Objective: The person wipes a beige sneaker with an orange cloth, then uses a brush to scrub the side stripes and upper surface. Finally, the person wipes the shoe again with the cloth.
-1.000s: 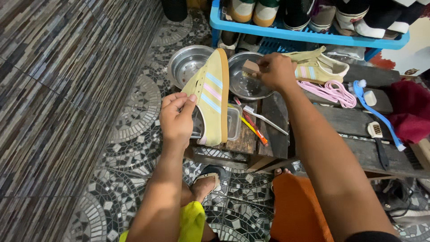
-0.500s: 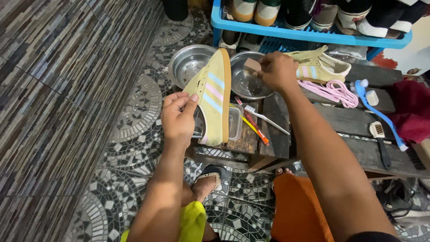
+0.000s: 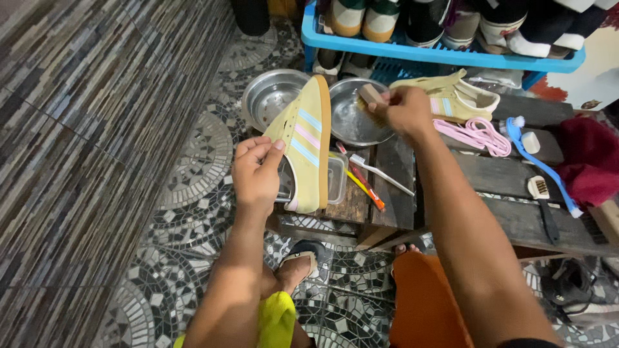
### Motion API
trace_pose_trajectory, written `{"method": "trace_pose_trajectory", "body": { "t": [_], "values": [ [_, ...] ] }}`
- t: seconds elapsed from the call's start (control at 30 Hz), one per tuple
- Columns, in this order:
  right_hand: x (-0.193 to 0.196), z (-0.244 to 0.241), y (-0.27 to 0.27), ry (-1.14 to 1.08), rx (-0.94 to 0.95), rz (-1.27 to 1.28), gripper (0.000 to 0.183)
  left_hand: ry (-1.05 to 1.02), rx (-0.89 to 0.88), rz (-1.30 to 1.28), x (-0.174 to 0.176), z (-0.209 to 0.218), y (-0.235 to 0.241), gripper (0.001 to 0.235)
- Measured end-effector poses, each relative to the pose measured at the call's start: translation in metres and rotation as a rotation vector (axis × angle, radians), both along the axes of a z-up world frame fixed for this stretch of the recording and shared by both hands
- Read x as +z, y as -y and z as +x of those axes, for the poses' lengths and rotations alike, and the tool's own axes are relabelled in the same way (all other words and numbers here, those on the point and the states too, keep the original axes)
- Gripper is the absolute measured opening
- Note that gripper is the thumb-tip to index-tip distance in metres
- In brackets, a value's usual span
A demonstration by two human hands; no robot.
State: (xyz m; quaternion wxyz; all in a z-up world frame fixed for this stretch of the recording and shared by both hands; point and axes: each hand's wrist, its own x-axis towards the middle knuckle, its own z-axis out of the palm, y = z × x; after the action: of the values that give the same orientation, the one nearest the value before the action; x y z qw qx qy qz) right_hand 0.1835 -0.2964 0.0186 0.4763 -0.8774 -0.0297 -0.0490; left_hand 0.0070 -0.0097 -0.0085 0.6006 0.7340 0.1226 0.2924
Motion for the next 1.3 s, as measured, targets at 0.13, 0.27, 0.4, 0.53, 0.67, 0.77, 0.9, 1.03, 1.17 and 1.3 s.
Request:
{"method": "trace_pose_trajectory", "body": {
  "t": [0.13, 0.27, 0.4, 0.53, 0.67, 0.77, 0.9, 1.03, 1.17, 1.3],
  "values": [
    [0.009, -0.004, -0.003, 0.013, 0.011, -0.101, 0.027, -0.032, 0.019, -0.013, 0.006, -0.004, 0.006, 0.03],
    [0.038, -0.015, -0.006, 0.021, 0.051, 0.131, 0.022, -0.031, 0.027, -0.01, 0.004, -0.001, 0.008, 0.03],
    [0.073, -0.032, -0.003, -0.079, 0.238, 0.705, 0.042, -0.004, 0.017, -0.022, 0.001, 0.001, 0.008, 0.028],
    [0.057, -0.036, 0.002, -0.376, 0.234, 1.278, 0.045, -0.064, 0.034, 0.013, 0.001, -0.001, 0.01, 0.028],
    [-0.009, -0.002, 0.007, 0.115, -0.102, -0.131, 0.039, -0.029, 0.012, -0.008, -0.002, 0.004, 0.01, 0.029],
    [0.007, -0.008, -0.006, 0.115, -0.123, -0.009, 0.03, -0.02, 0.006, -0.007, -0.006, 0.001, 0.006, 0.03],
    [0.048, -0.02, -0.008, -0.045, 0.113, 0.819, 0.032, -0.048, 0.003, -0.006, 0.0, -0.002, 0.006, 0.029],
    [0.058, -0.043, -0.007, -0.358, 0.341, 1.378, 0.058, -0.156, -0.041, -0.06, 0.022, -0.011, 0.012, 0.031],
    [0.043, -0.038, -0.012, -0.135, -0.122, 0.257, 0.023, -0.171, -0.06, -0.069, 0.022, -0.008, 0.015, 0.032],
    [0.044, -0.031, 0.001, -0.371, 0.405, 1.391, 0.033, -0.181, -0.096, -0.129, 0.029, -0.012, 0.019, 0.03]
  ]
}}
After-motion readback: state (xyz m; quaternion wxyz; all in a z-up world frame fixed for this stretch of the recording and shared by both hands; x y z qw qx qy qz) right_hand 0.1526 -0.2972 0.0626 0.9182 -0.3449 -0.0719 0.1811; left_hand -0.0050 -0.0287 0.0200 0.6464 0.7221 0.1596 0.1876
